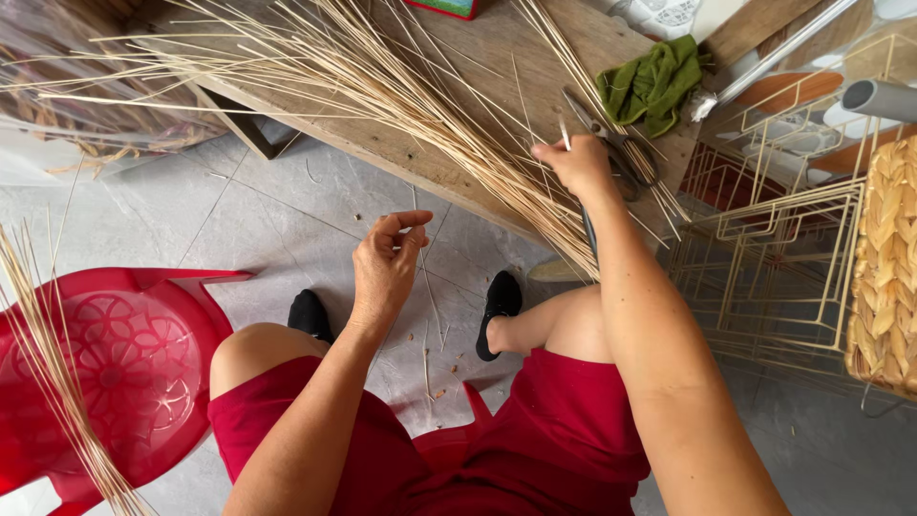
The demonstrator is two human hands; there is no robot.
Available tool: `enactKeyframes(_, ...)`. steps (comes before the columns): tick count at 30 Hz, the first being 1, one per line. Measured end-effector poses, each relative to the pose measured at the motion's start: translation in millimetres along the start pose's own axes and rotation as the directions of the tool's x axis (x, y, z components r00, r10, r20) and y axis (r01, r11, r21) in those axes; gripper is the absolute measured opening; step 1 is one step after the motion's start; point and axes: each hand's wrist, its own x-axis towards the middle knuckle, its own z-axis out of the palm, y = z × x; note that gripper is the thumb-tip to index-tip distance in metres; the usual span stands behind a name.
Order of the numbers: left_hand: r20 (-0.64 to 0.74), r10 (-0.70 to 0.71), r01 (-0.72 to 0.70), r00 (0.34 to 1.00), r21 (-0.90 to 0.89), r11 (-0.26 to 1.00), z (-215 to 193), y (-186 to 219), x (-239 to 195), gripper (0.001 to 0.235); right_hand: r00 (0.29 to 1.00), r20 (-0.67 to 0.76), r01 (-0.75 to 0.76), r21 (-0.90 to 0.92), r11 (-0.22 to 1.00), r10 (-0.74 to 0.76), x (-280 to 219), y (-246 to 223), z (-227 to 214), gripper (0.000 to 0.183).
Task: The person sits on a red plastic chair and uses a small knife to sharpen the ends of thin bamboo sticks. They repeatedly pick up sticks, scrape the tips with the knife, and place the finished sticks on a nearby wooden table.
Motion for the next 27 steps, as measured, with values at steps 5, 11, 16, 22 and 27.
enactKeyframes(5,0.027,-0.042,0.042,0.999,0.001,0.999,9,11,2,0.019,0.999,-0.014,0.049,-0.12,0.992,-0.051,-4,-7,-7,0.023)
enactKeyframes(11,0.035,-0.046,0.046,0.998,0.005,0.999,7,13,2,0.019,0.941,-0.327,0.051,-0.108,0.993,-0.084,-12,-4,-43,0.018)
enactKeyframes(16,0.039,-0.039,0.039,0.998,0.019,0.999,2,14,1,0.019,0.9,-0.423,0.018,-0.207,0.978,-0.106,-17,-6,-48,0.018)
enactKeyframes(22,0.012,-0.05,0.05,0.999,-0.014,0.999,-3,11,6,0.018,0.973,-0.206,0.041,-0.303,0.952,-0.108,-16,-18,-26,0.014)
enactKeyframes(27,0.016,-0.053,0.053,0.998,-0.011,0.999,-8,12,7,0.019,0.986,-0.135,0.046,-0.356,0.933,-0.1,-10,-14,-17,0.014)
